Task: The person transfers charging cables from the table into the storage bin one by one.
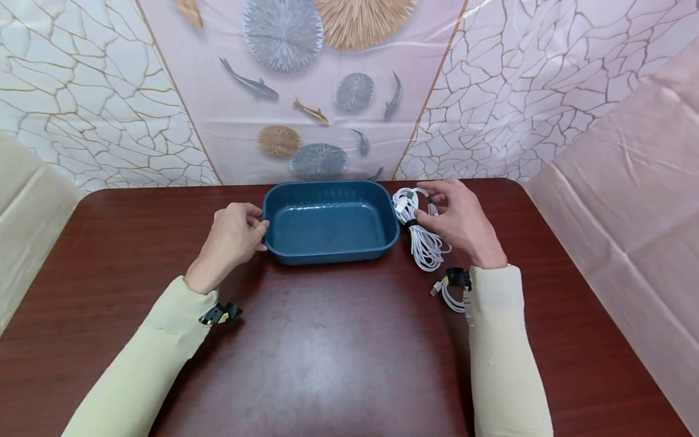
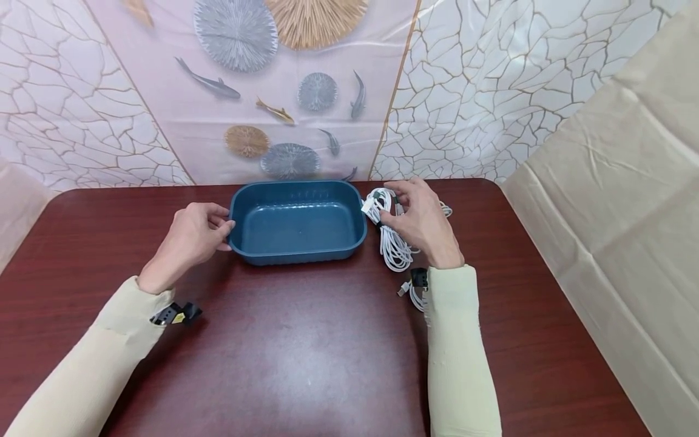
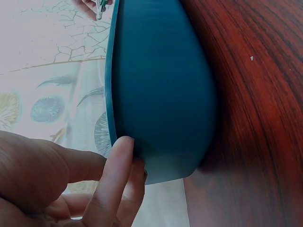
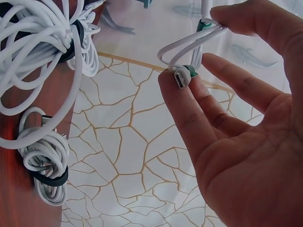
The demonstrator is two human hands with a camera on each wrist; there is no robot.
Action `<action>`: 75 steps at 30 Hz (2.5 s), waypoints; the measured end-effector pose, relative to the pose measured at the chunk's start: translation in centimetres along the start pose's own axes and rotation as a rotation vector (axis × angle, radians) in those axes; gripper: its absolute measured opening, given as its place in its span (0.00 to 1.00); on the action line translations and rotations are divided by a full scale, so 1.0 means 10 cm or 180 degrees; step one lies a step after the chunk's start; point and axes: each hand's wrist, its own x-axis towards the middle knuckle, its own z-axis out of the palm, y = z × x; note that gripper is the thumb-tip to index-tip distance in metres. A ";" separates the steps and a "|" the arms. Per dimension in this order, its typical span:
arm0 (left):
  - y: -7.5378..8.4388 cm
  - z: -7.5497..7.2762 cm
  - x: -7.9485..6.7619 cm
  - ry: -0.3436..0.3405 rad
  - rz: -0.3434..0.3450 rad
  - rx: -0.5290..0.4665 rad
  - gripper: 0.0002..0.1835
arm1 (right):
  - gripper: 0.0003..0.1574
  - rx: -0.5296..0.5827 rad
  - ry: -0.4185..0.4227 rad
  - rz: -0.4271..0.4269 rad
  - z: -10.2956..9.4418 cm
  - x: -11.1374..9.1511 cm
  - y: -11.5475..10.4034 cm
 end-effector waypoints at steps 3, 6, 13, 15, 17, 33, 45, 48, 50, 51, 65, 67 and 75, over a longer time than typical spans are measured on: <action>0.01 0.01 0.01 -0.0015 -0.0014 -0.0014 0.19 | 0.33 -0.0021 -0.0003 -0.0012 0.00 0.00 -0.01; 0.02 0.02 0.03 -0.0009 -0.0027 -0.0038 0.19 | 0.33 0.0015 0.0016 -0.0047 0.00 0.00 -0.02; 0.01 0.03 0.05 0.0009 -0.0034 -0.0006 0.19 | 0.32 0.0038 -0.0020 -0.0067 0.03 0.02 -0.05; 0.01 0.03 0.05 0.0024 -0.0030 0.0014 0.19 | 0.32 0.0022 -0.0021 -0.0072 0.03 0.02 -0.06; 0.01 0.03 0.05 0.0031 -0.0021 0.0025 0.19 | 0.32 0.0008 -0.0010 -0.0081 0.03 0.03 -0.06; -0.02 0.02 0.03 0.0031 -0.0005 -0.0025 0.18 | 0.32 0.0096 -0.0003 -0.0173 0.11 0.06 -0.09; -0.02 0.01 -0.01 0.0039 0.0030 -0.0012 0.18 | 0.31 0.0147 -0.0007 -0.0226 0.18 0.06 -0.09; -0.01 0.00 0.00 0.0027 0.0003 0.0005 0.18 | 0.31 0.0149 -0.0005 -0.0252 0.19 0.06 -0.09; -0.01 0.00 0.01 0.0022 -0.0014 0.0023 0.18 | 0.31 0.0129 0.0012 -0.0265 0.20 0.06 -0.09; -0.01 0.00 0.01 0.0020 -0.0017 0.0024 0.19 | 0.31 0.0115 0.0021 -0.0274 0.20 0.06 -0.09; -0.01 0.01 0.00 0.0041 -0.0036 -0.0019 0.18 | 0.29 0.0076 0.0070 -0.0422 0.28 0.08 -0.14; -0.01 0.01 0.00 0.0034 -0.0044 -0.0034 0.18 | 0.28 0.0065 0.0067 -0.0441 0.29 0.09 -0.15; 0.00 0.01 0.01 0.0009 -0.0053 -0.0020 0.19 | 0.28 -0.0055 0.0087 -0.0511 0.31 0.10 -0.17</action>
